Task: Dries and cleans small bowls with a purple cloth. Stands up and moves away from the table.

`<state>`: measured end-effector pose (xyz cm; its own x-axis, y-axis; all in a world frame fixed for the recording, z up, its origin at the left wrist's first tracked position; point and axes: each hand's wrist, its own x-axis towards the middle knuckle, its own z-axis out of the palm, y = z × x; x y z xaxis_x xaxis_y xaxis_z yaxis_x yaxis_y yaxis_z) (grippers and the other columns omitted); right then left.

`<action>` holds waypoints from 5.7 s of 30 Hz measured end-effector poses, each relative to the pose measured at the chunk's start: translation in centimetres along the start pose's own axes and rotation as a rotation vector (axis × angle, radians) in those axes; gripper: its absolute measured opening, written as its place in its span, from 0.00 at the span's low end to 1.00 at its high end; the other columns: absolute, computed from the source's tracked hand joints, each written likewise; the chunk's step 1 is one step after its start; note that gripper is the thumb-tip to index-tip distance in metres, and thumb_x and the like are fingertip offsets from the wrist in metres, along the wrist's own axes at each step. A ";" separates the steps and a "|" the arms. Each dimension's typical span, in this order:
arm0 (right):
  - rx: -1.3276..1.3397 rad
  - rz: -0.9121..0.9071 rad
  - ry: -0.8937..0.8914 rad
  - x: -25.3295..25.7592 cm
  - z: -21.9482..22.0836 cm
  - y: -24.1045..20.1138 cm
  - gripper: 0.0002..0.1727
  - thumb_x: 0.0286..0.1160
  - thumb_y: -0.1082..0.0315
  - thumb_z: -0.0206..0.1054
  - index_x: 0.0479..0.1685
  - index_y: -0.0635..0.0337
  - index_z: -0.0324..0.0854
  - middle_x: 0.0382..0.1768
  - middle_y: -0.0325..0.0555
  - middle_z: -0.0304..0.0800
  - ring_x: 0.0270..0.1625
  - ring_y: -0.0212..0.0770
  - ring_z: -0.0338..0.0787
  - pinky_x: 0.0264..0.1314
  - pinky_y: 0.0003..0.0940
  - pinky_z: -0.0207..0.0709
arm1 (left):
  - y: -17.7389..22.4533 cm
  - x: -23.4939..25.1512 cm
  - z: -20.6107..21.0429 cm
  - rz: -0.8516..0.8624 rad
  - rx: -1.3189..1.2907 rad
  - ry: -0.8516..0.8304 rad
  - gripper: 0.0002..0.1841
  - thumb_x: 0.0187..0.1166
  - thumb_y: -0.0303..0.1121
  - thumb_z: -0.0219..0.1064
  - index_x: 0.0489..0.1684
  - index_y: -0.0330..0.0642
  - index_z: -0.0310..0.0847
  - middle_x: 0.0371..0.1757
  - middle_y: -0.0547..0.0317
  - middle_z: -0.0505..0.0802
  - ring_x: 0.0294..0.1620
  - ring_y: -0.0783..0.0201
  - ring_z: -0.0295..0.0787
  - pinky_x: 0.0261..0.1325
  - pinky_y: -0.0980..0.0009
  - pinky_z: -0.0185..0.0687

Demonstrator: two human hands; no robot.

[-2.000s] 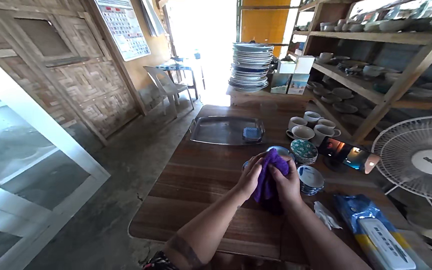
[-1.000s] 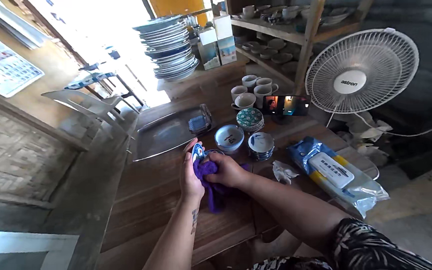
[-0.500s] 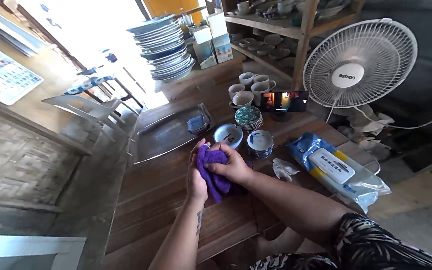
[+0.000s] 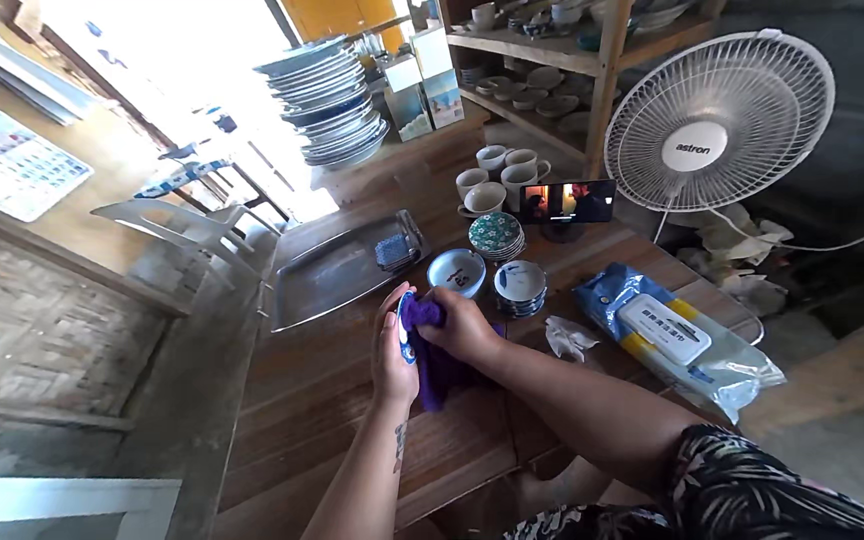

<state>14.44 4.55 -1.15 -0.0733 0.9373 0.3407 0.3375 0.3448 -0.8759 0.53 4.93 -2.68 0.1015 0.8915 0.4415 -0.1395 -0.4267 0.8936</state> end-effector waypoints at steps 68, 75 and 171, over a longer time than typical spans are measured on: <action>0.466 -0.211 -0.108 -0.6 -0.1 0.1 0.15 0.62 0.74 0.77 0.47 0.65 0.83 0.48 0.44 0.88 0.49 0.28 0.88 0.53 0.27 0.84 | 1.3 -0.5 0.7 -0.144 -0.058 0.042 0.29 0.91 0.42 0.27 0.79 0.47 0.70 0.68 0.64 0.87 0.69 0.70 0.82 0.73 0.69 0.77; 0.212 -0.204 -0.384 -0.1 -0.5 0.0 0.16 0.64 0.69 0.77 0.47 0.68 0.82 0.41 0.52 0.89 0.46 0.38 0.89 0.52 0.40 0.82 | 0.9 0.0 -0.6 -0.084 -0.083 0.043 0.31 0.90 0.50 0.31 0.78 0.45 0.71 0.70 0.61 0.87 0.69 0.66 0.83 0.72 0.67 0.78; 0.326 0.203 -0.118 0.7 -1.7 0.0 0.23 0.71 0.60 0.78 0.61 0.62 0.81 0.43 0.49 0.92 0.45 0.38 0.91 0.54 0.41 0.85 | 2.7 1.8 -3.6 -0.135 0.281 -0.265 0.14 0.85 0.27 0.51 0.63 0.37 0.76 0.53 0.62 0.88 0.54 0.75 0.85 0.62 0.71 0.82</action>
<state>15.93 5.11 -0.32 -0.1493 0.9809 0.1243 0.0419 0.1318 -0.9904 -3.25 5.95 0.22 0.3558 0.8878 0.2919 0.1633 -0.3666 0.9159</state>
